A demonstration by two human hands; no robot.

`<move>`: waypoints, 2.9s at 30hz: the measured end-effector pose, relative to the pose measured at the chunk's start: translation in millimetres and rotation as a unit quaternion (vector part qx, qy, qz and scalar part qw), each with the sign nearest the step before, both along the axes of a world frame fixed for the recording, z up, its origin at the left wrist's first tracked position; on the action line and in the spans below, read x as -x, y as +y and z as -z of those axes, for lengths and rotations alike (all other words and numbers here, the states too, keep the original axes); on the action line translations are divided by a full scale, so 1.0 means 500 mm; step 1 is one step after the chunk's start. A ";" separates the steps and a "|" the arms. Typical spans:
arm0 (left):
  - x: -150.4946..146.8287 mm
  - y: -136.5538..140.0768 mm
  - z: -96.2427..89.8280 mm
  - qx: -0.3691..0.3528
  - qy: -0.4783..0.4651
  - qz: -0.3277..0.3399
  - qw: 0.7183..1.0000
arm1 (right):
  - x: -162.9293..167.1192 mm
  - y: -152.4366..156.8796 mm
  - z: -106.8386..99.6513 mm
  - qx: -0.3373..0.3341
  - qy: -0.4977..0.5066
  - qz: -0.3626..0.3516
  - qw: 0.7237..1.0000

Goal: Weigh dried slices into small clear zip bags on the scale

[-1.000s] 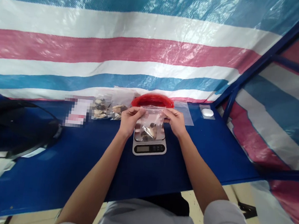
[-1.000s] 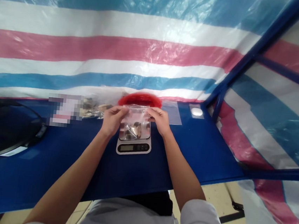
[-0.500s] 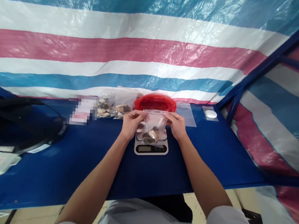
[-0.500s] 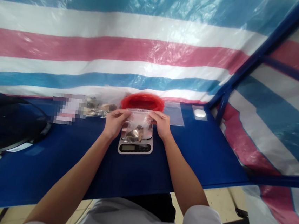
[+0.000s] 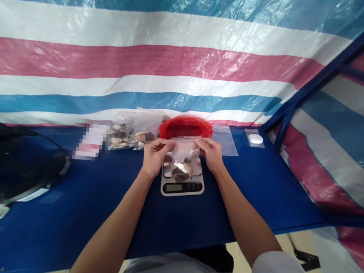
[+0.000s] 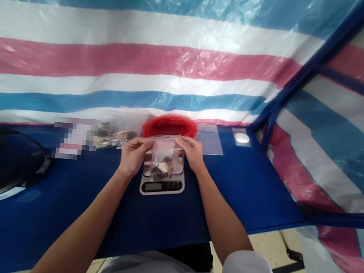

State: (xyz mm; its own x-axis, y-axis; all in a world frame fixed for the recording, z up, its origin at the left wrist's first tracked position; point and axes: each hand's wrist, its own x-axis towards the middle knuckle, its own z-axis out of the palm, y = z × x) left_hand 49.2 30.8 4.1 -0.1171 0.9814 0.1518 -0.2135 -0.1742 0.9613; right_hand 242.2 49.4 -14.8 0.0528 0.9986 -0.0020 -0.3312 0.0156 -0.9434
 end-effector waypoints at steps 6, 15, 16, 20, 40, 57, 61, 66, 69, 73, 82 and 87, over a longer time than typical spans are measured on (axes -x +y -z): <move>0.000 -0.001 -0.003 -0.006 0.048 -0.022 0.999 | 0.005 -0.004 0.000 -0.006 -0.030 0.015 0.999; -0.002 -0.007 -0.004 0.034 0.036 0.002 0.999 | 0.005 -0.015 -0.014 0.007 -0.041 0.020 0.999; -0.002 -0.006 -0.004 0.032 0.035 0.002 0.999 | 0.005 -0.016 -0.015 0.014 -0.043 0.016 0.999; 0.002 -0.005 -0.005 0.002 0.052 0.004 0.999 | 0.006 -0.019 -0.017 0.021 -0.048 -0.012 0.999; -0.006 0.010 -0.038 0.011 0.078 0.046 0.996 | 0.009 -0.016 -0.010 -0.041 -0.065 0.008 0.997; -0.002 0.008 -0.022 -0.002 0.098 0.030 0.995 | 0.005 -0.010 -0.007 -0.035 -0.053 0.003 0.998; -0.006 0.007 -0.015 -0.002 0.073 0.028 0.997 | 0.009 -0.017 -0.010 -0.024 -0.070 -0.027 0.997; -0.002 0.004 -0.016 -0.006 0.091 0.029 0.995 | 0.013 -0.020 -0.016 -0.023 -0.066 -0.014 0.997; 0.003 0.003 -0.018 0.017 0.101 0.025 0.994 | 0.011 -0.019 -0.013 -0.032 -0.078 -0.013 0.996; 0.008 0.005 -0.020 0.035 0.094 0.028 0.995 | 0.007 -0.019 -0.010 -0.041 -0.094 -0.029 0.994; 0.000 0.000 -0.021 0.040 0.101 0.050 0.993 | 0.008 -0.023 -0.018 -0.058 -0.117 -0.015 0.991; 0.000 0.003 -0.017 0.024 0.096 0.028 0.995 | 0.004 -0.022 -0.016 -0.052 -0.120 -0.026 0.991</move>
